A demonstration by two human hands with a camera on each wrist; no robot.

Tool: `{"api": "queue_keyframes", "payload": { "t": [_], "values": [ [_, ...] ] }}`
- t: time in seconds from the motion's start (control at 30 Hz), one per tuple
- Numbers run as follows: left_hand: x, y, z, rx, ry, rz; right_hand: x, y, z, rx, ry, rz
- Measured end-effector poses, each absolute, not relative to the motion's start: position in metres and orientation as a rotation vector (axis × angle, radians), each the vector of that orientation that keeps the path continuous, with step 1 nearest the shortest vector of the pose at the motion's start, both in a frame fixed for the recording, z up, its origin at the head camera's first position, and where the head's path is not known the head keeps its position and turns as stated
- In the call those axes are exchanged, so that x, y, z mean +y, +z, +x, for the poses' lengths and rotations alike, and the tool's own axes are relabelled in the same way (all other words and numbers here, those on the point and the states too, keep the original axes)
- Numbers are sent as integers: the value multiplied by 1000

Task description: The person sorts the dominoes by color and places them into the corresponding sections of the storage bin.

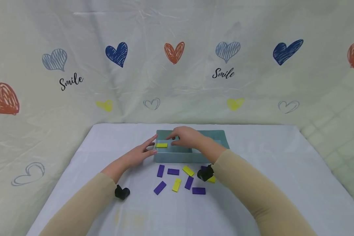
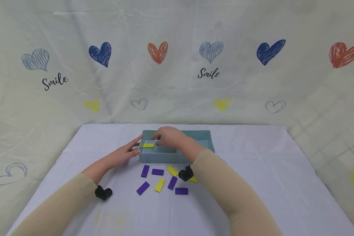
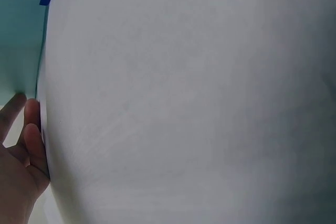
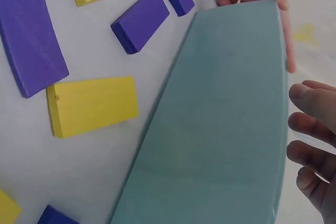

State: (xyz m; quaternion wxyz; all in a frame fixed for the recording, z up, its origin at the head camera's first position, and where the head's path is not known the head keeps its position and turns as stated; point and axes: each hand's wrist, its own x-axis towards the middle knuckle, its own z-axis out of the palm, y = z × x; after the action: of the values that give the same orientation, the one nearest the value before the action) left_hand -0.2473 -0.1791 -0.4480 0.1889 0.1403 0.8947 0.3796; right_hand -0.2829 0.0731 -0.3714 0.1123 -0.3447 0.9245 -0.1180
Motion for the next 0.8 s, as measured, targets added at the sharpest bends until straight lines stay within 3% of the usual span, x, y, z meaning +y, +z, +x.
{"api": "queue_keyframes", "payload": {
  "t": [0.33,0.8],
  "values": [
    [-179,-451,-250,2511,1089,405,106,-358,-268,2755,-413,-1005],
    [-178,-455,-251,2527,1081,390,160,-361,-233,2803,-457,-1196]
  ]
}}
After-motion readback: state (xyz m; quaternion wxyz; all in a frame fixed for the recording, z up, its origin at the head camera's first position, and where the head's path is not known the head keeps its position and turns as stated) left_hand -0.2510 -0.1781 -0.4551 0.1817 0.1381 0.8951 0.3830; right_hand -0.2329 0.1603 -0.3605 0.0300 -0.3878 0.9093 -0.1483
